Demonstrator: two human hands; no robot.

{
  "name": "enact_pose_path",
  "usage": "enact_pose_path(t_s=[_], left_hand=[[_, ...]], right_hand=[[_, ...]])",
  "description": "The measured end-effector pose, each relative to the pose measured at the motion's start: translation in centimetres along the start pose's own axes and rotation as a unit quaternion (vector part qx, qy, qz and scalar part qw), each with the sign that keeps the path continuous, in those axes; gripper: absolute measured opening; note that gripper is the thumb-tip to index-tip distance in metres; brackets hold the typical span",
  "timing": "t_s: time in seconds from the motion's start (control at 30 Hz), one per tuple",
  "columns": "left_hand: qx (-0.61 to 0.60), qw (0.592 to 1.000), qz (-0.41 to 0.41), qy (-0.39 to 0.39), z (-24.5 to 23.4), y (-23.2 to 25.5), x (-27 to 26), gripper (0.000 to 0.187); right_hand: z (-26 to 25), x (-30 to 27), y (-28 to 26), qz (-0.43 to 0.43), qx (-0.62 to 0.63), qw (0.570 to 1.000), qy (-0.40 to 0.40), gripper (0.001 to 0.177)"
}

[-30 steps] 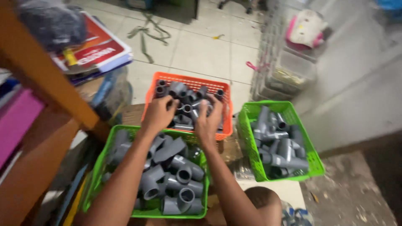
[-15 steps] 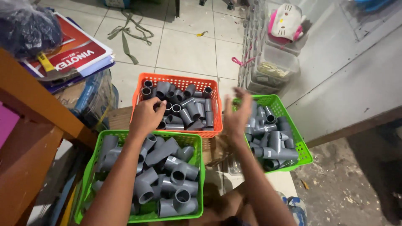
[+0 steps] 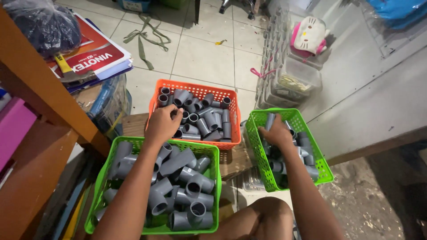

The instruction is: Sorting PVC pipe fittings by type from a central basket into separate containers.

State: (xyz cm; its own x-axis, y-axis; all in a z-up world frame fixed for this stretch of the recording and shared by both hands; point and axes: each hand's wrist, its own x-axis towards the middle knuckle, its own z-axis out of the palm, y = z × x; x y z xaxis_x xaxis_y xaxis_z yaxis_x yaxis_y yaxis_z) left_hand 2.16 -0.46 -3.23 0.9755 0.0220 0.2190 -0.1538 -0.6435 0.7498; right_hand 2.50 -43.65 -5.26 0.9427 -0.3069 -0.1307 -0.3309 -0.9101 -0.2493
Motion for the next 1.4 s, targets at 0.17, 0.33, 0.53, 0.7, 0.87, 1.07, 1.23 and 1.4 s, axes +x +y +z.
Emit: enact_pose_path(t_s=[0.17,0.33,0.53,0.7,0.87,1.07,1.23,1.4], left_hand=[[-0.002,1.0,-0.013,-0.009,-0.2,0.1,0.2,0.032],[0.007,1.0,-0.016,-0.012,-0.7,0.8,-0.1,0.033],[0.006,1.0,-0.019,-0.015,-1.3,1.5,-0.6,0.032],[-0.002,0.999,-0.031,-0.019,-1.0,1.1,-0.4,0.032],[0.007,0.999,-0.034,-0.016,-0.4,0.4,0.0,0.032],[-0.01,0.999,-0.032,-0.014,-0.5,0.4,0.1,0.034],[-0.046,0.997,-0.041,-0.036,-1.3,1.0,-0.1,0.046],[-0.07,0.994,-0.039,-0.067,-2.3,1.5,0.0,0.074]], right_hand=[[2.2,1.7,1.1,-0.015,0.024,0.999,0.03,0.097],[2.0,2.7,1.5,-0.008,0.003,1.0,0.007,0.089],[-1.4,1.0,0.3,-0.012,-0.002,1.0,0.015,0.079],[-4.3,-0.9,-0.2,-0.004,0.035,0.998,0.052,0.082],[-5.1,-1.6,0.1,0.055,0.208,0.974,0.064,0.072],[-6.5,-6.6,-8.1,0.109,0.455,0.883,0.052,0.086],[0.5,-1.0,-8.2,-0.087,0.396,0.911,0.074,0.045],[1.0,-9.0,-22.6,-0.014,0.535,0.845,0.015,0.078]])
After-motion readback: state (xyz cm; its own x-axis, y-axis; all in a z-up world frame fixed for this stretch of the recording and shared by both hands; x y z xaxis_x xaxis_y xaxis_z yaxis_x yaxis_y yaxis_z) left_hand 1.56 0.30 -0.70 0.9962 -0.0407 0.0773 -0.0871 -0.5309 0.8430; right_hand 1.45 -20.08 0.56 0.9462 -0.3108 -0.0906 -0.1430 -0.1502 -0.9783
